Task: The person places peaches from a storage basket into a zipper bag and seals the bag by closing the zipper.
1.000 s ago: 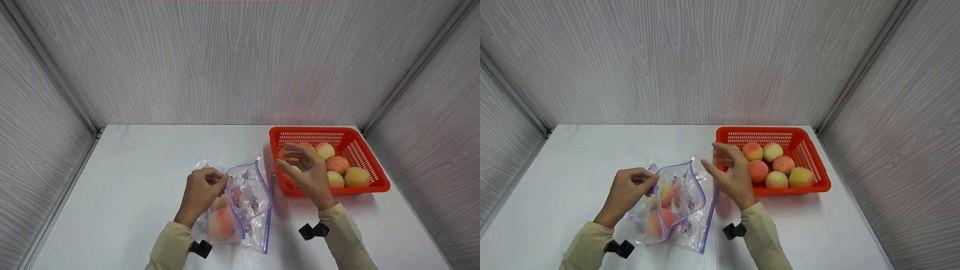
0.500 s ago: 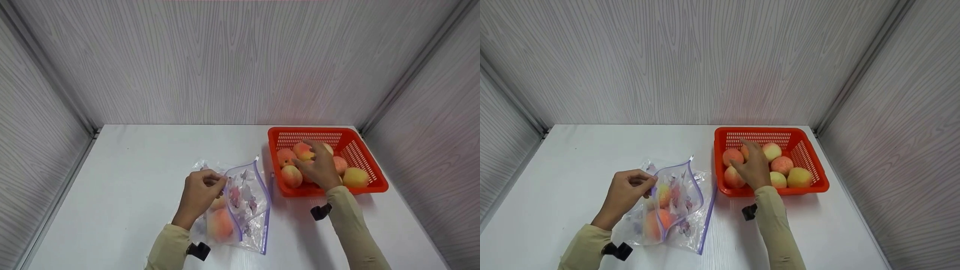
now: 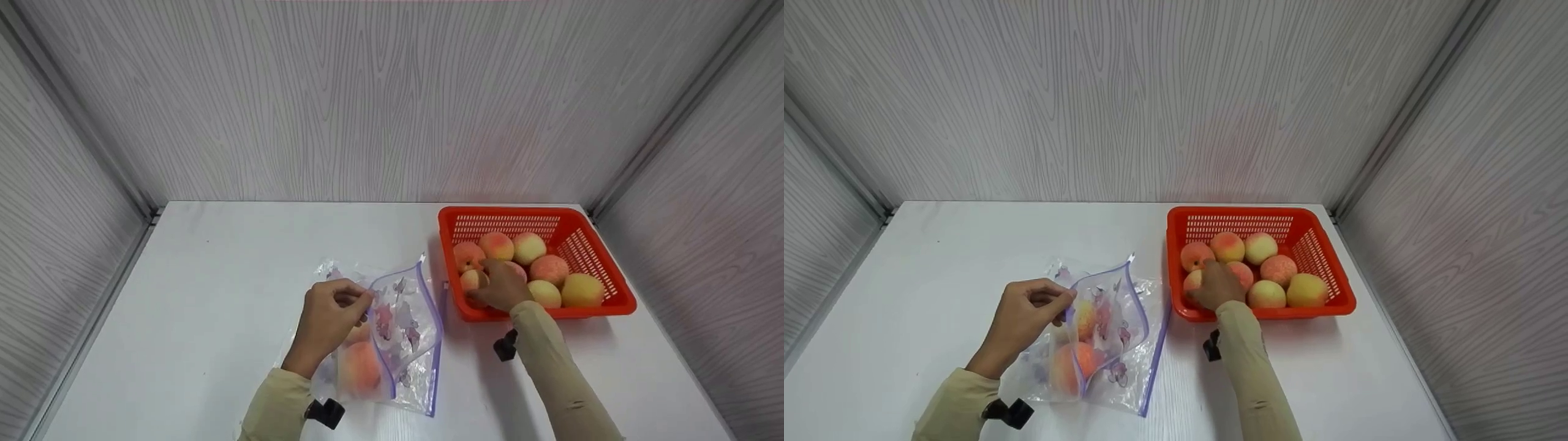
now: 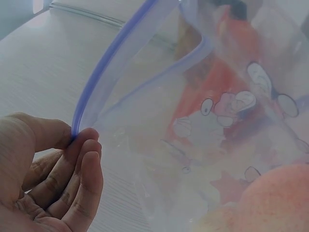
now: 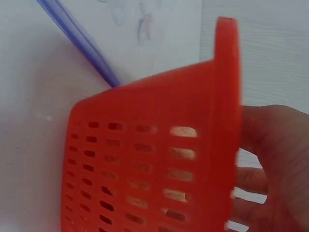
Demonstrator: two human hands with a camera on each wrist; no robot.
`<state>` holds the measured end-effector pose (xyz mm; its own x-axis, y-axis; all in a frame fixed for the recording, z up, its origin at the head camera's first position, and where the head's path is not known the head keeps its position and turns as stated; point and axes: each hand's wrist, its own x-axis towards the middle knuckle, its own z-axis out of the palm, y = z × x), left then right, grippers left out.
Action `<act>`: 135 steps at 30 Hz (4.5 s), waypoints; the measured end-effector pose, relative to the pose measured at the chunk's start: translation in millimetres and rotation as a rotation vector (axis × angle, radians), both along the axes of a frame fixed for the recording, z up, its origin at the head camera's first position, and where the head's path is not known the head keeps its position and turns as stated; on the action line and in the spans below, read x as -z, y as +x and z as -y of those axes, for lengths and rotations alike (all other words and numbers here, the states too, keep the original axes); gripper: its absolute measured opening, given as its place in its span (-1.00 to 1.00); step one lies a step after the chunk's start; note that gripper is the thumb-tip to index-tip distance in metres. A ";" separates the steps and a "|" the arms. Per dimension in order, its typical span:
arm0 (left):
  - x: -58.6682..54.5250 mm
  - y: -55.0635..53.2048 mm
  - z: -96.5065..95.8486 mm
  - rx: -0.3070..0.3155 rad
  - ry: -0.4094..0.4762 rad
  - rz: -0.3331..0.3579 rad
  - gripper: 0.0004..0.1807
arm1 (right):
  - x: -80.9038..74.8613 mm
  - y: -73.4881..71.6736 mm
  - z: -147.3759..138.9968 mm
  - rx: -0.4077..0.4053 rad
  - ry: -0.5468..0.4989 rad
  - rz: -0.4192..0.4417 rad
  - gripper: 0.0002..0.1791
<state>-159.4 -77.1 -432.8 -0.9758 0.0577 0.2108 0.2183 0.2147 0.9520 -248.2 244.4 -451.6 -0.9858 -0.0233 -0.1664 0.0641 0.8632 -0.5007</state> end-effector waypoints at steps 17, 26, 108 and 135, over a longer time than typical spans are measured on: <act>0.1 0.6 0.9 0.006 0.001 -0.006 -0.92 | 14.5 -9.3 -1.8 -0.007 0.036 0.071 -0.58; -0.3 1.2 -0.4 0.001 -0.007 -0.009 -0.91 | 18.0 -2.9 -4.2 0.071 -0.049 0.038 -0.45; -1.7 -0.3 -9.5 0.009 -0.016 -0.035 -0.88 | -49.5 88.0 47.6 -0.224 -0.747 -0.453 -0.50; 1.4 1.3 -5.2 0.000 0.017 -0.004 -0.90 | -1.5 2.9 -32.3 0.089 -0.135 -0.228 -0.23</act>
<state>-158.1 -71.9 -434.2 -0.9749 0.0536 0.2160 0.2224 0.1982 0.9546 -245.3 276.7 -450.2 -0.9966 0.0582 0.0584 0.0094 0.7838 -0.6209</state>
